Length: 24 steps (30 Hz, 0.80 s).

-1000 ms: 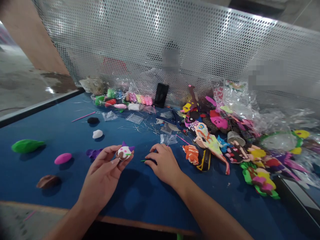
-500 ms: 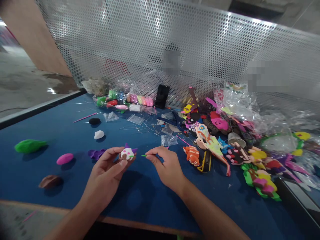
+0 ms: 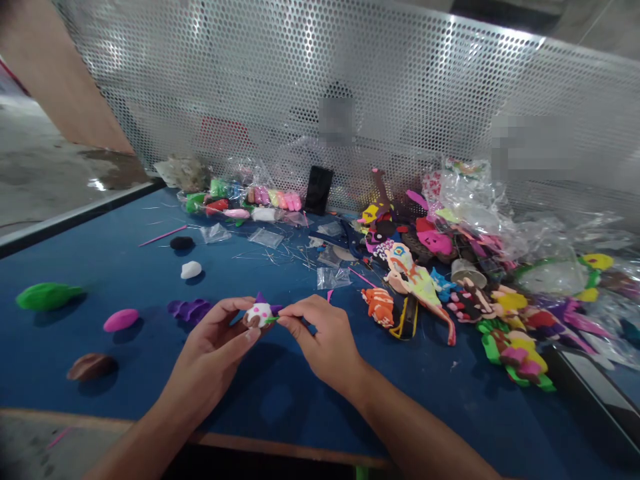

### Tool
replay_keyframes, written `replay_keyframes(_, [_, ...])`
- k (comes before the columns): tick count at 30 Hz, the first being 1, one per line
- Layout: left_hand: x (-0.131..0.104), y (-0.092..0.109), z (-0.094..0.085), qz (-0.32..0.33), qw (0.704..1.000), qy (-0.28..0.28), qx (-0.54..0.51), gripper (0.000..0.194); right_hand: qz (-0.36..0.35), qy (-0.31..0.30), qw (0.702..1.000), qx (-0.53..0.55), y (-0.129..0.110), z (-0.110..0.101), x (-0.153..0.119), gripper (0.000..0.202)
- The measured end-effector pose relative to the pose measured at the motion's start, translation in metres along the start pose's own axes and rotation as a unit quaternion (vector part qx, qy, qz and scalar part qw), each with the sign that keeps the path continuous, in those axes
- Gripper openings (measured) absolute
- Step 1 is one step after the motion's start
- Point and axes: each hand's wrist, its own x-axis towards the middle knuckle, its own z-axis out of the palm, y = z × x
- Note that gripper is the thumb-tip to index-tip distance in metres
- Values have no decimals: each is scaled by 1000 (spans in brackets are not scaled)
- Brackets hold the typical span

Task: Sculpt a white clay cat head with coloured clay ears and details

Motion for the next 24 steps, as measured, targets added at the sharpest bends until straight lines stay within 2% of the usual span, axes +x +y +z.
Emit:
replay_keyframes(12, [1,0,1,2,1000,-3,-6,26,-65,25,997,-38,3,4,-2,7])
replay_keyframes(24, [6,-2,6,-6,999,36,9,30,-84,25,995,-37,1,6,-3,8])
